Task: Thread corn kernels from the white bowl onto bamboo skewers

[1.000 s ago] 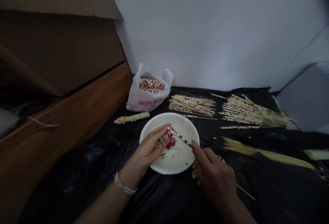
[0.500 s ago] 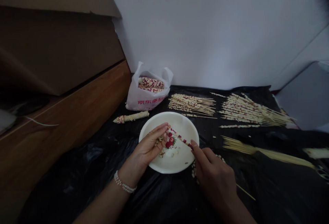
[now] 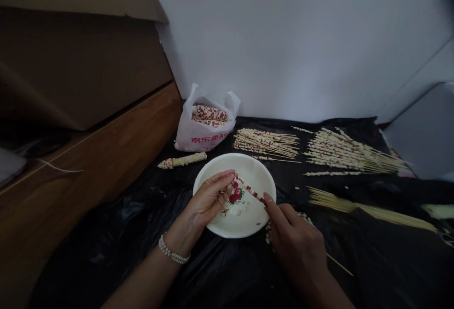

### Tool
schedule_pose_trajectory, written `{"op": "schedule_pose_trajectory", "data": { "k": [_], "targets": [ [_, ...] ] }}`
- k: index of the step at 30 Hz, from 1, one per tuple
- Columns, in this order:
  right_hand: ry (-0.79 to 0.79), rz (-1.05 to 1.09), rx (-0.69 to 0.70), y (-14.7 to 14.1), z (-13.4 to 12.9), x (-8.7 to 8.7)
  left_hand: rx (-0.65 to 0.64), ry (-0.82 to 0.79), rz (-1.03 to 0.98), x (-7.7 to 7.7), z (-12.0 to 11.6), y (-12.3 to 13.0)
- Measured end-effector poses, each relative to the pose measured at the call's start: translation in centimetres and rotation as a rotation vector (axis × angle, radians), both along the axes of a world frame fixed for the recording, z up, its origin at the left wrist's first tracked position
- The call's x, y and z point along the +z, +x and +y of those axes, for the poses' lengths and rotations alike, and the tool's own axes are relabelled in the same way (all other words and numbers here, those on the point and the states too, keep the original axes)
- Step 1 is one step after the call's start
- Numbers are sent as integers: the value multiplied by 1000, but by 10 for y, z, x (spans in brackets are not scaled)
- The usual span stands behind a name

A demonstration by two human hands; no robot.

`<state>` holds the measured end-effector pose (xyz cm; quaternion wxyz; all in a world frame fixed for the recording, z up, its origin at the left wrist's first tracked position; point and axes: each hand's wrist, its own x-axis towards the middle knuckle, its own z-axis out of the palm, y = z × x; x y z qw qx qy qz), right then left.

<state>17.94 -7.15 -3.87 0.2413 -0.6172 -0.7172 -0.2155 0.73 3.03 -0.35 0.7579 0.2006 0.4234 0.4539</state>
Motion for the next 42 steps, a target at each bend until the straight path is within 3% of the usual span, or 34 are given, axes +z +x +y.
{"op": "schedule_pose_trajectory", "data": {
  "k": [7,26,35,42],
  "targets": [
    [-3,33,30,0,-1,1,-85,-53,-79,-4,1,-6],
    [7,1,-6,5,0,-4,-130,-110,-116,0,1,-2],
    [17,51,21,3,1,0,-179,-4,-130,3,0,-8],
    [35,29,5,3,2,0,-146,13,-132,6,-1,-6]
  ]
}}
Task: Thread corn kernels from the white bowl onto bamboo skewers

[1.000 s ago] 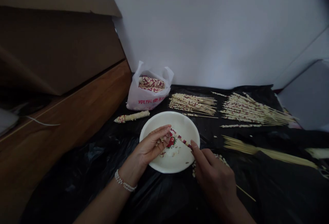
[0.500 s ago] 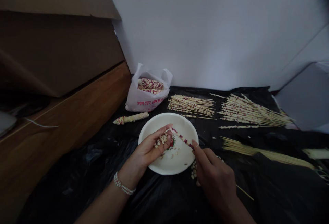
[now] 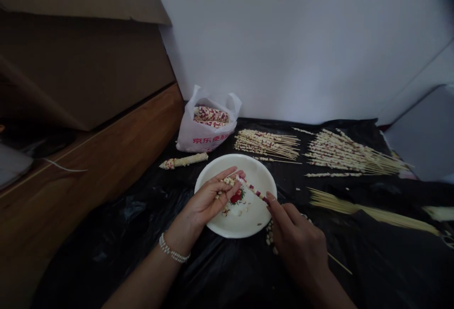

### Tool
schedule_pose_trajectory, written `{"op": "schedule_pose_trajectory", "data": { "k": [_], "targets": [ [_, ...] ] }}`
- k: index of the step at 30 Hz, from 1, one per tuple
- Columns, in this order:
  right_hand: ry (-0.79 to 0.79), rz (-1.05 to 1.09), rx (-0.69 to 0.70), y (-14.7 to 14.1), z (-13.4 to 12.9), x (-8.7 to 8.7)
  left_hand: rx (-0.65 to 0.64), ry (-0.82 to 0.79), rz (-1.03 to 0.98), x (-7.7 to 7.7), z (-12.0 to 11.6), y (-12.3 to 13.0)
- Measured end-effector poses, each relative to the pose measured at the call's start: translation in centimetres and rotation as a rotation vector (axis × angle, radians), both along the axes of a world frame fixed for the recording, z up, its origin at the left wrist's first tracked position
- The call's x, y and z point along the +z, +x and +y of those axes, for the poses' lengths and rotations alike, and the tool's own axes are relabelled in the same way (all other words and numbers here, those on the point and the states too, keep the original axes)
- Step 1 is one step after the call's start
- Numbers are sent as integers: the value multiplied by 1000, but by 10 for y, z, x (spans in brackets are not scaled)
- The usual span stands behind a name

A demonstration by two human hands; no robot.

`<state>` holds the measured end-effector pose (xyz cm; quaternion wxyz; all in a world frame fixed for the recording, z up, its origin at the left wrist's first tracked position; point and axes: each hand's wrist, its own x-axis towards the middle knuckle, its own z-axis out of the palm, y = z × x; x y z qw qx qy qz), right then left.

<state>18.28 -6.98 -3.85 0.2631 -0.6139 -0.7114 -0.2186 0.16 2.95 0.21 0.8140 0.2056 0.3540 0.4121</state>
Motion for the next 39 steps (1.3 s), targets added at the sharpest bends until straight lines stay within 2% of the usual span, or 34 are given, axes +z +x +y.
{"op": "schedule_pose_trajectory", "data": {
  "k": [5,11,35,39],
  "targets": [
    [-41,-24,-7,2,-1,-4,16,-6,12,1,1,1],
    [-24,11,1,0,-1,0,-10,-6,23,-2,3,-1],
    [3,43,19,0,0,1,132,-69,107,-8,4,3],
    [-3,14,12,1,0,1,106,-61,71,-8,5,2]
  ]
}}
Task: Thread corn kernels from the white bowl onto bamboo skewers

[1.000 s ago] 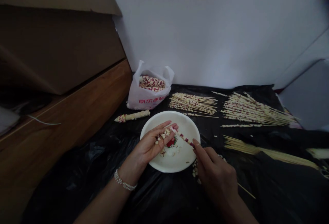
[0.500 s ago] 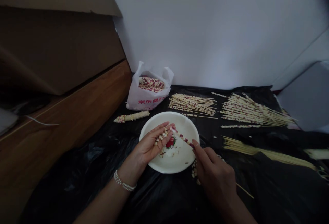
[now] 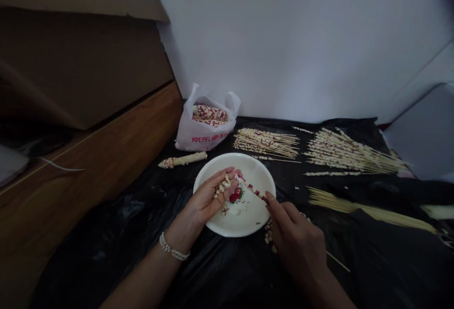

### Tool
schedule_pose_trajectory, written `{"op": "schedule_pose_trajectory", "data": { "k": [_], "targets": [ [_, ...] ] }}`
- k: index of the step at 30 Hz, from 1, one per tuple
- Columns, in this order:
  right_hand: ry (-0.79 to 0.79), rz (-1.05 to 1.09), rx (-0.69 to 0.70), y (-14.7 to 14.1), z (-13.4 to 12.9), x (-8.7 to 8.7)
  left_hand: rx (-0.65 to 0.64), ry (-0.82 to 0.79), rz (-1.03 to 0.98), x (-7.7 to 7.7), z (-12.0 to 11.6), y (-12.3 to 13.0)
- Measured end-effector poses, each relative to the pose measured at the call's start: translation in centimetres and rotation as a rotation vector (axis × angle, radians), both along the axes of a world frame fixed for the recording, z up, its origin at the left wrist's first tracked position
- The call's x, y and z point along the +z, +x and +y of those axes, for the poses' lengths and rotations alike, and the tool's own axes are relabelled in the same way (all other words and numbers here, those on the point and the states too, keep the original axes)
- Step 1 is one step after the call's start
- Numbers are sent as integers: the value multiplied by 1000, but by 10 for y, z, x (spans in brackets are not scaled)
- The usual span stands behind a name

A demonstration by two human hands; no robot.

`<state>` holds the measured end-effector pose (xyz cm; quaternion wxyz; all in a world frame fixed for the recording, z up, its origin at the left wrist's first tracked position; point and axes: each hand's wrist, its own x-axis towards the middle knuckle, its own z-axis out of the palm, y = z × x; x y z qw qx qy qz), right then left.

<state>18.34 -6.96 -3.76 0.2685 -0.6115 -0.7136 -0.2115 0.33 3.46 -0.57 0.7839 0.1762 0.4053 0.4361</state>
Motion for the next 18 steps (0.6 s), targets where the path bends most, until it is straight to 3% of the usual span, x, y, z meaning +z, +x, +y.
{"op": "schedule_pose_trajectory", "data": {
  "k": [8,18],
  "targets": [
    [-1,-15,-1,1,0,-3,-53,-55,-113,3,0,-1],
    [-21,-21,1,1,0,-7,-89,13,-52,0,-2,-1]
  ]
}}
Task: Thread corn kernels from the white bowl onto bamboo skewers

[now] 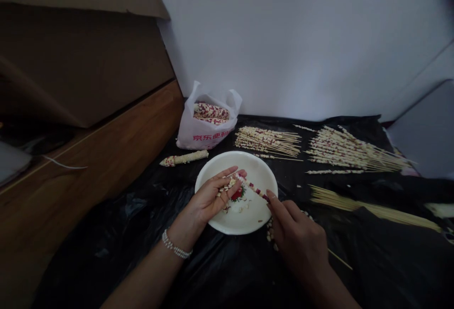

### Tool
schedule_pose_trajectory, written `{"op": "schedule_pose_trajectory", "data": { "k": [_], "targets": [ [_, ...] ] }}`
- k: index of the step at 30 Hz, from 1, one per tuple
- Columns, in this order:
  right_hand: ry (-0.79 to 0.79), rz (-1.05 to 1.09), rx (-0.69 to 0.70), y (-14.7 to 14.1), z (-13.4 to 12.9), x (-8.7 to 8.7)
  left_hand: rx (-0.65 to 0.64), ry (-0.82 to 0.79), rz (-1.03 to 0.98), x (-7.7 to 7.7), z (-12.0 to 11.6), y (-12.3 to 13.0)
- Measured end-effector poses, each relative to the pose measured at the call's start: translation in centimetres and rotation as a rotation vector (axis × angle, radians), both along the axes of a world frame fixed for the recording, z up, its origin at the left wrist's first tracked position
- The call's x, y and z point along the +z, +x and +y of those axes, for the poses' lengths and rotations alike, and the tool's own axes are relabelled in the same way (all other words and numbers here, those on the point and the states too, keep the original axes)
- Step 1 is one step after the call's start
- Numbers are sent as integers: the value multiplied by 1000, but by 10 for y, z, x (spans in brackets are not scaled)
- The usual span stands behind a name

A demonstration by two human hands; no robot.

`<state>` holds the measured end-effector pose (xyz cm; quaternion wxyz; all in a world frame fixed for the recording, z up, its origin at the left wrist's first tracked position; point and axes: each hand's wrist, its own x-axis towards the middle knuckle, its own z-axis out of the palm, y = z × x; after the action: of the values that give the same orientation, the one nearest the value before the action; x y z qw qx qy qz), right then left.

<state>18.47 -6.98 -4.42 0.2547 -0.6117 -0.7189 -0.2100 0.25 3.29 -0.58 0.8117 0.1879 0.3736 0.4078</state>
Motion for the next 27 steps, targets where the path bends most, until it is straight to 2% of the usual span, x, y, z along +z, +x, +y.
{"op": "schedule_pose_trajectory", "data": {
  "k": [10,19,27],
  "targets": [
    [19,7,3,0,1,-1,42,10,44,0,0,1],
    [14,27,3,-3,-1,1,-6,12,-49,-3,1,-5],
    [13,39,-6,-4,1,5,10,45,41,4,-2,-2]
  ]
}}
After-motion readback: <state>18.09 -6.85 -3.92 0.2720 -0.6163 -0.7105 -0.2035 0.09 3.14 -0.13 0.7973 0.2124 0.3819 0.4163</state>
